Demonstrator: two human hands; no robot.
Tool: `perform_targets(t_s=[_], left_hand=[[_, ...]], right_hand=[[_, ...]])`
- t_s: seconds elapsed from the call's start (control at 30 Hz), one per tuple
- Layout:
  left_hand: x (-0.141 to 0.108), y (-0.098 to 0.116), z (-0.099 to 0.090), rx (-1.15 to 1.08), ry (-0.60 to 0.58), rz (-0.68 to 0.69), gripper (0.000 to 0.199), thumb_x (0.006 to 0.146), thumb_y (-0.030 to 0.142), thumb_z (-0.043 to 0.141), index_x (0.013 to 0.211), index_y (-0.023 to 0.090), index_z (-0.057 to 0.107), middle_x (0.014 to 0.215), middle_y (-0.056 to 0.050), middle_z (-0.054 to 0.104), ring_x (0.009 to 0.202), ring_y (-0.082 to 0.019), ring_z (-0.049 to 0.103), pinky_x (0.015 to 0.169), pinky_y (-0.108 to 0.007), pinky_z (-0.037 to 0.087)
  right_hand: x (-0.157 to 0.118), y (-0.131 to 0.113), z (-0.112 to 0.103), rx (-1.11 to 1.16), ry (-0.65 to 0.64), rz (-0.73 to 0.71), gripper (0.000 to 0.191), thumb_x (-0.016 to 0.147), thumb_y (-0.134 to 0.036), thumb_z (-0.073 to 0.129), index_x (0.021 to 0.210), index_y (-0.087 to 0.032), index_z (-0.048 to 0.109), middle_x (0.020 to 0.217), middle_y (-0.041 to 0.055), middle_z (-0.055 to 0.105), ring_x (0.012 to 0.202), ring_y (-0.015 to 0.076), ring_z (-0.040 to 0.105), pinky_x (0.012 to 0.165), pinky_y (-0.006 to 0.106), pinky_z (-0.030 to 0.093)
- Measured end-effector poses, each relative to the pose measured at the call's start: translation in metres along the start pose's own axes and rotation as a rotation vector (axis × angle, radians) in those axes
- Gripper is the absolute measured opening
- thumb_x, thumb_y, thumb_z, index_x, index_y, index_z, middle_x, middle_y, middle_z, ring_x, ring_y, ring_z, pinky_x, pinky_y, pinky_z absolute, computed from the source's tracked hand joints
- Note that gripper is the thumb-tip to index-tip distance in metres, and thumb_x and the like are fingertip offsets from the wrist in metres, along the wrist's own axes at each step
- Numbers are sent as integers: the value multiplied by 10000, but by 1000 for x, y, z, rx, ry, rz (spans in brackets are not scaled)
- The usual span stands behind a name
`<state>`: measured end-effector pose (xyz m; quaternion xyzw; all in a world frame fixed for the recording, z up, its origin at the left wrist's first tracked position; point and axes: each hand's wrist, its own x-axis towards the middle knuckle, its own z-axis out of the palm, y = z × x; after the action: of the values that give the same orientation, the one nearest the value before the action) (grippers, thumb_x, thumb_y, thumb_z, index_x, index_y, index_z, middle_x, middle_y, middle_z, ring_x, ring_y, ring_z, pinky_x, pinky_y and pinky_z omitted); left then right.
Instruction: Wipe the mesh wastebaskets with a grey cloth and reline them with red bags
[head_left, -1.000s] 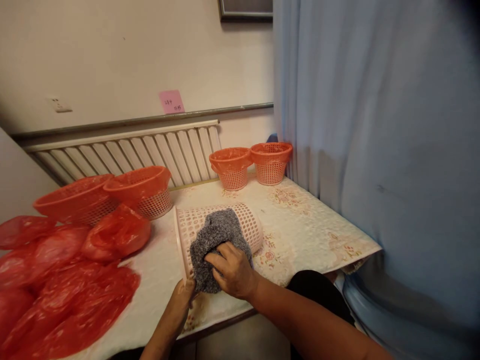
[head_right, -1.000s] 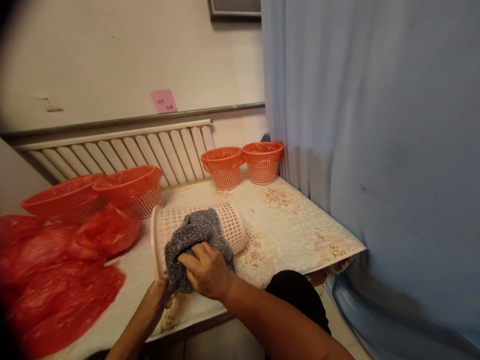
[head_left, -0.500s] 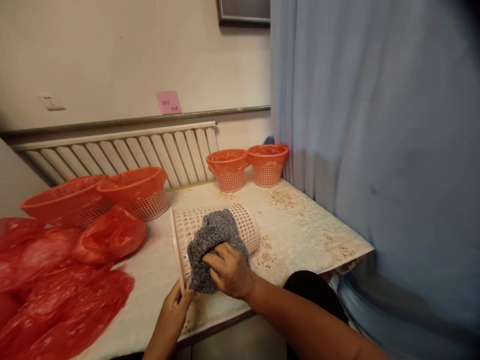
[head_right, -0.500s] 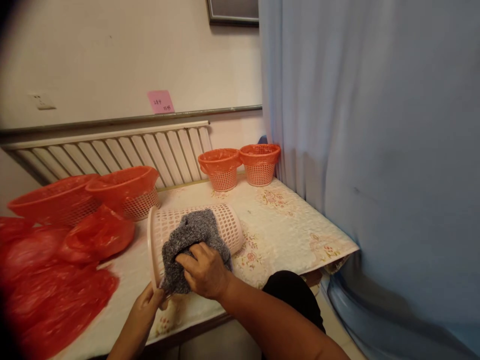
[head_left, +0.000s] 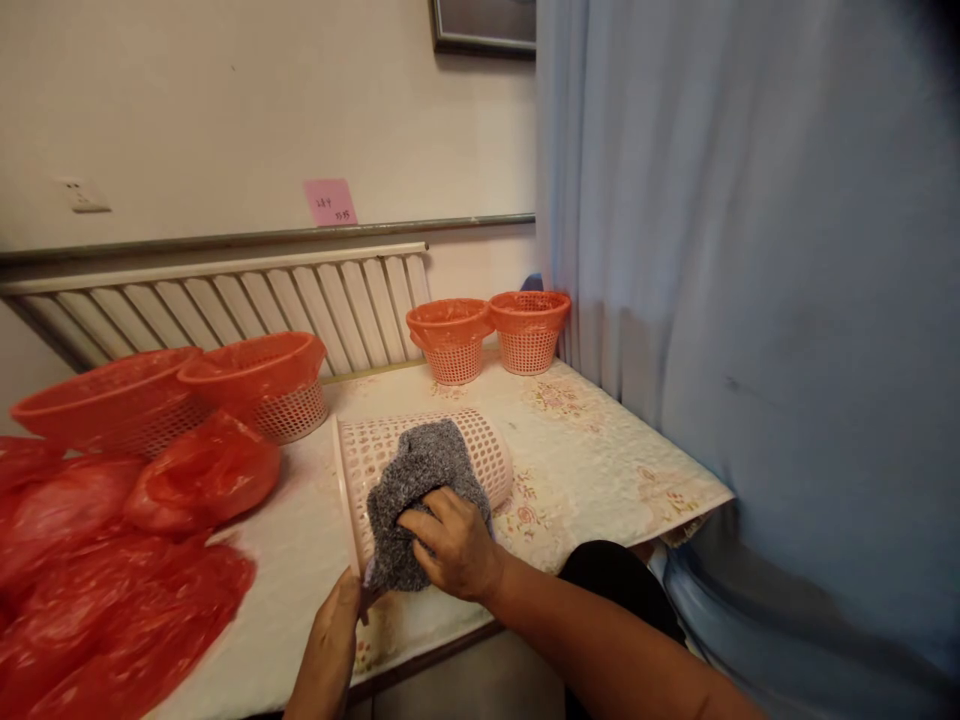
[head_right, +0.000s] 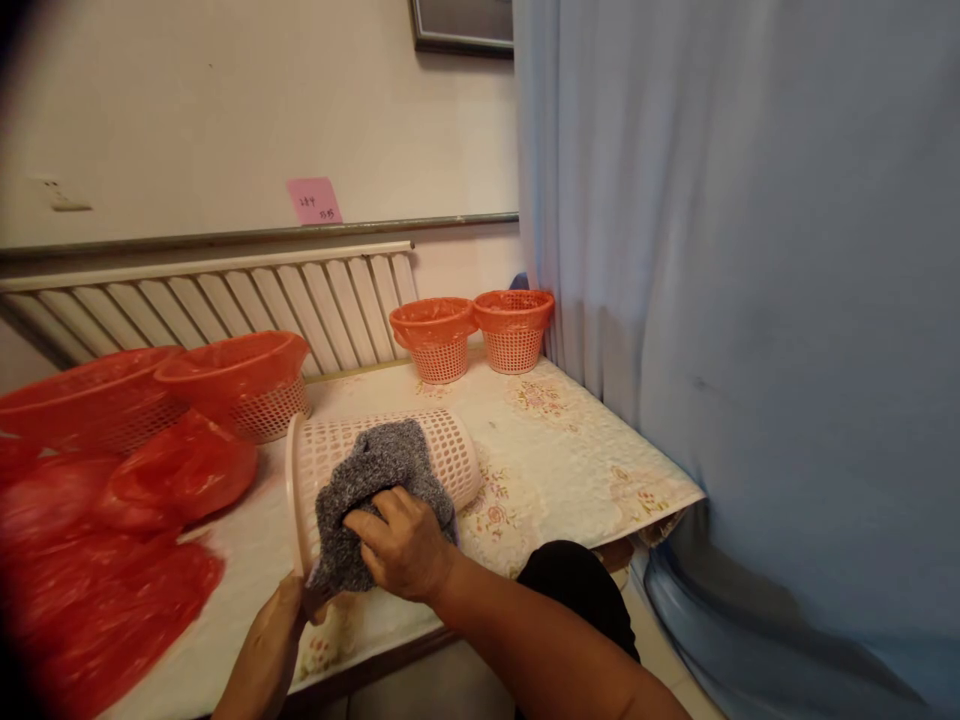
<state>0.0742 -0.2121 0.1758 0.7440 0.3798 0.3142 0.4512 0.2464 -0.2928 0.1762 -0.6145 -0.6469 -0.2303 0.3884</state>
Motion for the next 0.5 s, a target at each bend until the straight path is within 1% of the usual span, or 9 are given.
perform_targets(t_s=[0.23,0.5], left_hand=[[3,-17,1,57,-11,-19,627,704,827,338,593,229,487,620,-17,532,668,-218,496,655,-317,454],[2,-22,0,118,-19,-70,629,722,817,300,601,226,479,633,-34,550,688,-239,520,656,-342,455]], right_hand=[[0,0,1,-7,5,-5,307,818,-181,515,1113,-214,593,940,67,523,856,201,479,738,319,430],[0,-1,-1,10,-11,7,321,813,-173,519,1122,-222,591,940,66,525,853,203,481,729,323,425]])
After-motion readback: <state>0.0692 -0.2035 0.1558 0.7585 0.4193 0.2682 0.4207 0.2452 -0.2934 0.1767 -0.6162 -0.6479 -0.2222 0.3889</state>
